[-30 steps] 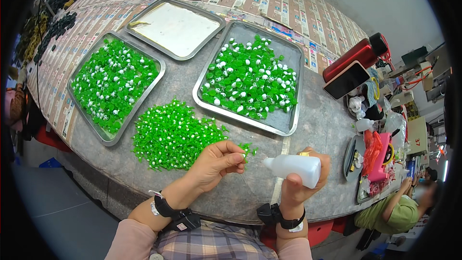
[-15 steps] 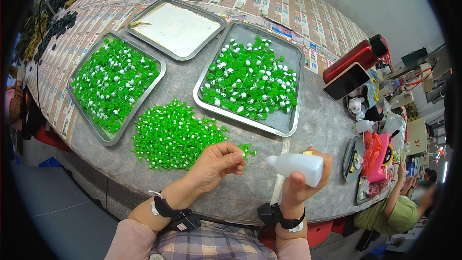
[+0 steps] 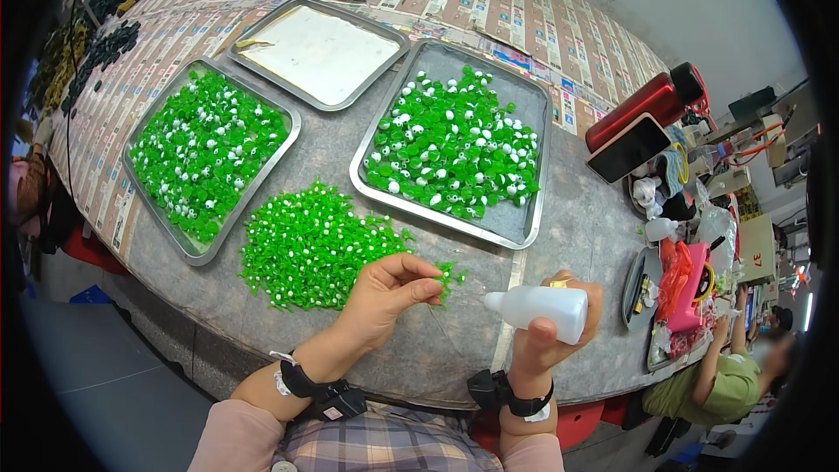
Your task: The person repeatedly picks up small green plastic components, applies a small amount of liquid from a squeeze bottle, and inserts a white bead into the component. The finished items are placed into a metal tray on the table.
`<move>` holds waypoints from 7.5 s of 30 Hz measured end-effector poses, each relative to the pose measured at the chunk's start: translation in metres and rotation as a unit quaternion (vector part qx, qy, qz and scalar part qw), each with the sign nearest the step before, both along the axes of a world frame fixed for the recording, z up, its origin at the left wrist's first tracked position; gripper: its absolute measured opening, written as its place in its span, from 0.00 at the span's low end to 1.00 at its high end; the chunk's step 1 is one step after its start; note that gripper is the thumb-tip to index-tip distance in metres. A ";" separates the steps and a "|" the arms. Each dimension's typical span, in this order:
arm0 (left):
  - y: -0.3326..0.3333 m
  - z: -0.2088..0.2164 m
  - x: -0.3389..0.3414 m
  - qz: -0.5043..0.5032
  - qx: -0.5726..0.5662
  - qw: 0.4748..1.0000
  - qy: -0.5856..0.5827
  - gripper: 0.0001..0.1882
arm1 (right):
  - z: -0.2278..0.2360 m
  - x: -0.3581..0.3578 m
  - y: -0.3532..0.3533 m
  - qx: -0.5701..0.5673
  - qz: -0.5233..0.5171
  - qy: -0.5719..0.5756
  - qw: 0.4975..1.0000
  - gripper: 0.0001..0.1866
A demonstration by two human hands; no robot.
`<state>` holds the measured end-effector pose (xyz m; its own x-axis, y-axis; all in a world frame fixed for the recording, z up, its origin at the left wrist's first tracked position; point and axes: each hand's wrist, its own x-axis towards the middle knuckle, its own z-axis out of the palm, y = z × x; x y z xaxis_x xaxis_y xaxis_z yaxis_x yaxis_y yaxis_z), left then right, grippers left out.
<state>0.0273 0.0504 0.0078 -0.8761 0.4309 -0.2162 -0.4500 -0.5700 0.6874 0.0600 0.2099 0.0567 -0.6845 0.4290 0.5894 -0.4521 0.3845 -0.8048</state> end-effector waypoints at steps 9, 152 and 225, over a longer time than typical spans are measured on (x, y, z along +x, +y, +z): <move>0.000 0.000 0.000 0.005 -0.004 1.000 0.003 0.06 | -0.007 0.004 0.006 0.018 -0.008 0.003 1.000 0.28; 0.011 0.016 0.003 0.002 -0.213 0.958 0.194 0.10 | -0.016 -0.012 0.001 -0.237 0.296 -0.320 0.868 0.03; 0.002 0.002 -0.002 0.025 -0.044 0.998 0.047 0.05 | 0.012 0.000 -0.002 0.007 -0.044 -0.073 0.996 0.31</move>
